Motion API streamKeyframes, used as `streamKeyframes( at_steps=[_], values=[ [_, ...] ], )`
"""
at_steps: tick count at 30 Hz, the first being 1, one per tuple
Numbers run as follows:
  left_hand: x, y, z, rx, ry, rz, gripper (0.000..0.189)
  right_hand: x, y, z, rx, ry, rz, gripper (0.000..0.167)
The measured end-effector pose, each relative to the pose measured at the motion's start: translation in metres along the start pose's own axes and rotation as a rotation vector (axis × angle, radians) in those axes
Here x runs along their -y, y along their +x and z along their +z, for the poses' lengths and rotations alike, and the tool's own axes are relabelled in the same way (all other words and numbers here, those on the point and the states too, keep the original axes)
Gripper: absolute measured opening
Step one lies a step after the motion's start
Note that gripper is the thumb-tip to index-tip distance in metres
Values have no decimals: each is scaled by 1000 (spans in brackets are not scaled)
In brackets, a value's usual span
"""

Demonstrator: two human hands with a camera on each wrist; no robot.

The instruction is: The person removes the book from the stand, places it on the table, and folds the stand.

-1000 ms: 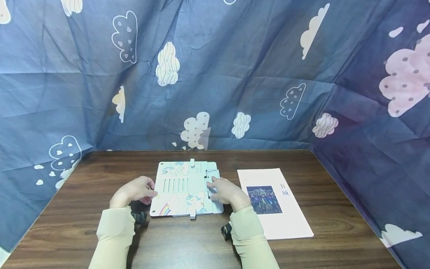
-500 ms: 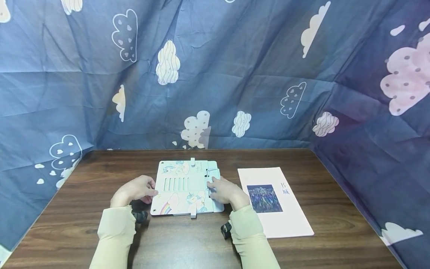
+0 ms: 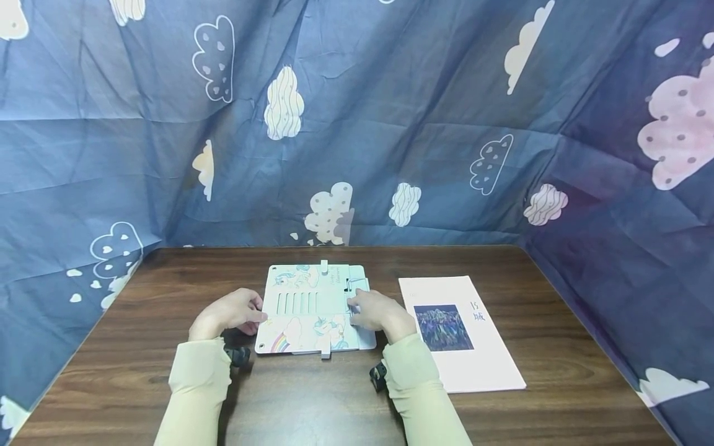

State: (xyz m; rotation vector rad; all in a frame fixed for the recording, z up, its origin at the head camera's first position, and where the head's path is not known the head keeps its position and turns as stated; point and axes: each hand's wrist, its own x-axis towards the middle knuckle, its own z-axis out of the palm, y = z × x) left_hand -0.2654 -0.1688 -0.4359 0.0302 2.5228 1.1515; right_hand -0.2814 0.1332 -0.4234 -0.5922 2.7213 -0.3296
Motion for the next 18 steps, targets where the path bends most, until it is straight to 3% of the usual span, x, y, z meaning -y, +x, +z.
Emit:
streamKeyframes(
  at_steps=[7,18],
  values=[
    [-1,0,-1,-3,-7,0,12,5,16,-12,-72,1,-49,57],
    [-2,-2,1,4,-44,9,12,18,71,-20,-185,23,-162,77]
  ],
)
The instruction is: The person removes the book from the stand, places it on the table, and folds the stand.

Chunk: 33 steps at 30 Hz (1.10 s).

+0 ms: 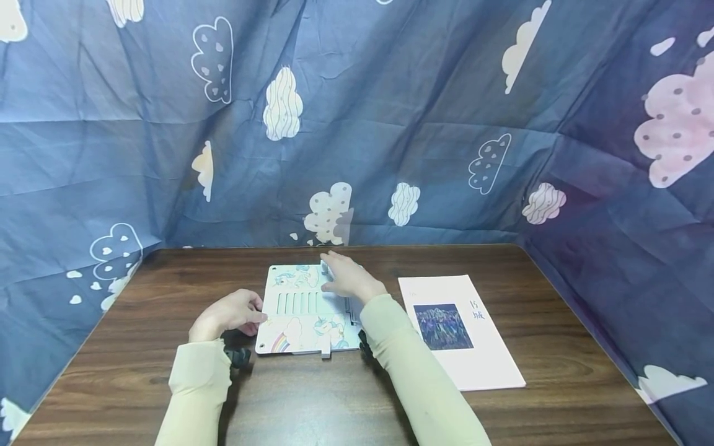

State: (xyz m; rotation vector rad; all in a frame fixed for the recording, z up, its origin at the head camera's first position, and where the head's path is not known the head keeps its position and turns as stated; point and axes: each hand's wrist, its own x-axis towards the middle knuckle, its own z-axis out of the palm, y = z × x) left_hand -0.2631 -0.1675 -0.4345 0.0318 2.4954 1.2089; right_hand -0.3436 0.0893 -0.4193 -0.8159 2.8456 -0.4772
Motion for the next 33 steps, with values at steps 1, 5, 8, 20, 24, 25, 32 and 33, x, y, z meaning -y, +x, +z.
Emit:
streamKeyframes(
  at_steps=[1,5,8,20,24,25,32,33],
  values=[
    [0,0,0,0,-5,0,12,0,5,1,-2,-5,2,77],
    [1,0,1,-4,-11,2,12,1,20,5,17,-52,24,72],
    [1,0,2,-6,-10,2,12,3,28,7,29,-79,40,67],
    [-3,-2,1,-10,54,-13,8,12,36,12,-1,-68,72,42],
    [-2,-2,1,-12,55,-17,8,14,30,14,27,-78,85,47],
    [-2,-2,1,-11,53,-16,8,15,28,14,34,-88,85,49],
    [-2,-2,2,-19,45,0,8,29,3,12,8,-184,-22,48],
    [-1,-3,2,-19,44,-2,8,31,-2,13,4,-210,-47,47]
  ],
)
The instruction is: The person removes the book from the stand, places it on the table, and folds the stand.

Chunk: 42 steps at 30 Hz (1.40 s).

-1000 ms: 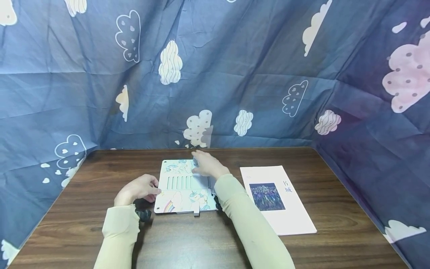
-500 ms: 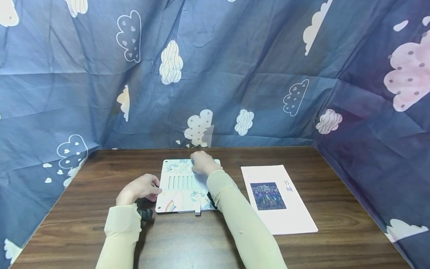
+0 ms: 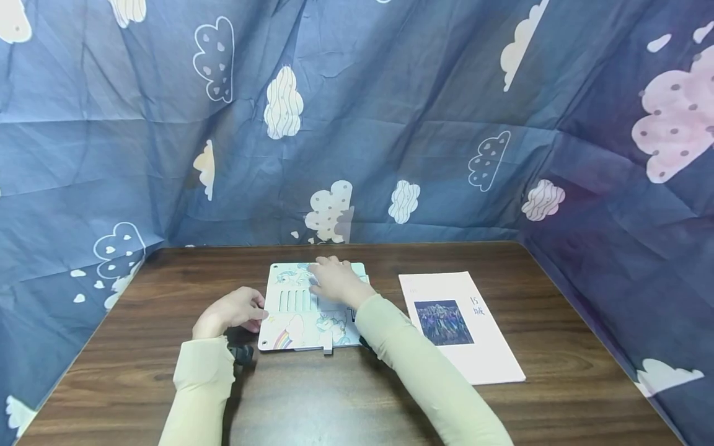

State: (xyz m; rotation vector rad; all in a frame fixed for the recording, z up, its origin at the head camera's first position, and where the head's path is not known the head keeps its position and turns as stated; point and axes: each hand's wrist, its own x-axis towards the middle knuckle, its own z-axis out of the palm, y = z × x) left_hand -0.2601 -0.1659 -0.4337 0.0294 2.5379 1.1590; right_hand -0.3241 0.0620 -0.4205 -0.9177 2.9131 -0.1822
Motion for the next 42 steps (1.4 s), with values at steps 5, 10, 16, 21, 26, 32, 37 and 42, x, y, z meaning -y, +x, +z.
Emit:
streamKeyframes(
  at_steps=[5,10,16,21,26,32,37,42],
  values=[
    [4,-1,2,14,-22,-8,9,9,-28,4,-32,-100,-129,38],
    [5,-1,2,8,-15,-11,9,16,-54,8,-67,-151,-235,34],
    [3,1,0,-7,-24,4,41,20,-82,21,-69,-206,-332,30],
    [2,2,-1,-27,18,35,67,21,-102,27,-75,-217,-367,33],
    [0,3,-2,-45,99,71,70,18,-110,28,-90,-225,-392,38],
    [-5,3,0,-32,124,66,67,11,-110,28,-70,-135,-329,48],
    [-8,4,0,-35,156,47,69,8,-109,26,-63,-85,-303,52],
    [-8,4,0,-22,155,49,68,8,-107,26,-60,-58,-287,48]
  ],
)
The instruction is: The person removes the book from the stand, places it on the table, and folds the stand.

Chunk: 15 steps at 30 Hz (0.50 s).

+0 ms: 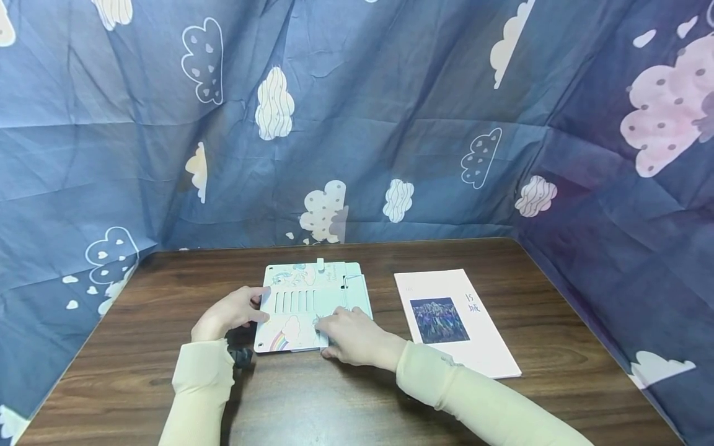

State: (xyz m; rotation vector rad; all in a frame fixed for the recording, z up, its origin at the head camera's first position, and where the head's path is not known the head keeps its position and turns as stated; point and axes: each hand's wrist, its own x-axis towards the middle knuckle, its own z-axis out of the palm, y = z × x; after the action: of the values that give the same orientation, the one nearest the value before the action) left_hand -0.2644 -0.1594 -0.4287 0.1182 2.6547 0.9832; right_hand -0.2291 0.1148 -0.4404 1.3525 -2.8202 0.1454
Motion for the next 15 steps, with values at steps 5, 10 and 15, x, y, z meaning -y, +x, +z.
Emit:
streamKeyframes(
  at_steps=[5,10,15],
  values=[
    [2,0,0,7,-12,-8,68,-1,6,3,-17,-12,16,42],
    [4,3,0,-3,5,-7,67,-1,11,3,-9,-23,25,41],
    [7,4,-3,-28,54,30,61,-2,10,-2,8,-24,35,48]
  ],
)
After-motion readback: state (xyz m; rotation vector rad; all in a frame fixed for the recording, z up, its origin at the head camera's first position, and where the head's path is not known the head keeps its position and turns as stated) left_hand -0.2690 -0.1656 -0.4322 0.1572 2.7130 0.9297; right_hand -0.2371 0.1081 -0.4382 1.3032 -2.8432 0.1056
